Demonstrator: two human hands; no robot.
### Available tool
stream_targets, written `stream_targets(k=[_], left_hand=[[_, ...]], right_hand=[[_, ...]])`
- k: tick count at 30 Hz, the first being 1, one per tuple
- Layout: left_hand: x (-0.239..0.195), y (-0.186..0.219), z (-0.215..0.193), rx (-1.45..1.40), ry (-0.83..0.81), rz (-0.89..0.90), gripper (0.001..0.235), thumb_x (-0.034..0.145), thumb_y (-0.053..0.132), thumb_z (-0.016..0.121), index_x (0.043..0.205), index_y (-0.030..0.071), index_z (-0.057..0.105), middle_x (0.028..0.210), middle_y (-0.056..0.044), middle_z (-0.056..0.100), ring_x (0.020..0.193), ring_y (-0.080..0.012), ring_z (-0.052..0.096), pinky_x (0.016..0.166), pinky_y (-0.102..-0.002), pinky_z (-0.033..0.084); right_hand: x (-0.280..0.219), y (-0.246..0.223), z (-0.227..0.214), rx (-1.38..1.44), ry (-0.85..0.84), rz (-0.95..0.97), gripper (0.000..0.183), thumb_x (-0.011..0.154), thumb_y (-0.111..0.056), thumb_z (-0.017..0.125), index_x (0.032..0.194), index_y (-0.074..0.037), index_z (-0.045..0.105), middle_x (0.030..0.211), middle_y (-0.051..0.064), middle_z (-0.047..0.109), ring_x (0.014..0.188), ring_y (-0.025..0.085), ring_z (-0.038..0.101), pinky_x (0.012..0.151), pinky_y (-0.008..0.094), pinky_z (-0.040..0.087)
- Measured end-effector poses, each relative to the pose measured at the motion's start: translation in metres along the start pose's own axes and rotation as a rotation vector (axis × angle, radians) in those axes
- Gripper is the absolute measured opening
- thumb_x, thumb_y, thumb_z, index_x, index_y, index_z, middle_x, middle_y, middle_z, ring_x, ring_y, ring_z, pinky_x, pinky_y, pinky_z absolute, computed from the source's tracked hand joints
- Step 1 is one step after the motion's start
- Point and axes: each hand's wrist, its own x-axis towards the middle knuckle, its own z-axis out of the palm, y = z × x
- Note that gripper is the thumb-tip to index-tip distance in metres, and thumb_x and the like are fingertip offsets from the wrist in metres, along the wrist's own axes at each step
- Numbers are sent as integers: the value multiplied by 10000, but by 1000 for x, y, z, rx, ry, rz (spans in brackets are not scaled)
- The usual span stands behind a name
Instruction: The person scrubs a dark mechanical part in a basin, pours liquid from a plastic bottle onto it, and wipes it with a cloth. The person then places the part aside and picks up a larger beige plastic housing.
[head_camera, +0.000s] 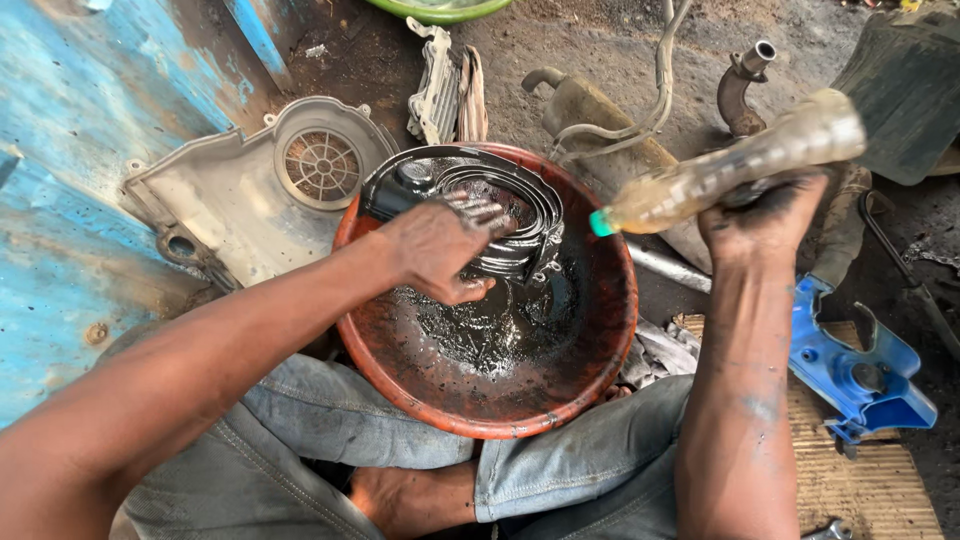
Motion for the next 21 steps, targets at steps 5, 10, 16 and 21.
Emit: stream_targets(k=[5, 10, 16, 21], left_hand=[[11, 21, 8, -233, -83, -208, 712, 953, 578, 565, 1203, -88, 576, 855, -271, 718, 778, -399, 717, 812, -477, 594], [26, 38, 21, -482, 162, -270, 809, 883, 493, 684, 1371, -116, 467, 1147, -346, 645, 1039, -451, 671, 960, -491, 533], [39, 47, 42, -682, 283, -354, 1012, 752, 500, 865, 1397, -134, 410, 1363, -355, 530, 1310, -446, 514, 1112, -464, 404], [36, 52, 46, -840, 271, -422, 1018, 696, 478, 896, 1422, -68, 436, 1395, -312, 551, 1340, -416, 522, 1140, -447, 404]], right_hand=[[-22, 7, 8, -204, -112, 33, 200, 1019, -289, 577, 971, -105, 639, 803, 57, 641, 701, 209, 638, 645, 384, 568], [-38, 14, 23, -332, -189, -193, 166, 1067, -183, 551, 992, -48, 613, 858, 106, 654, 708, 224, 600, 668, 404, 557], [-47, 13, 32, -226, -89, -77, 273, 1003, -292, 481, 889, -68, 586, 726, 76, 593, 595, 201, 552, 531, 370, 489], [-49, 15, 39, -238, -178, -137, 276, 1033, -268, 503, 819, -98, 539, 717, 84, 554, 570, 211, 486, 544, 392, 458]])
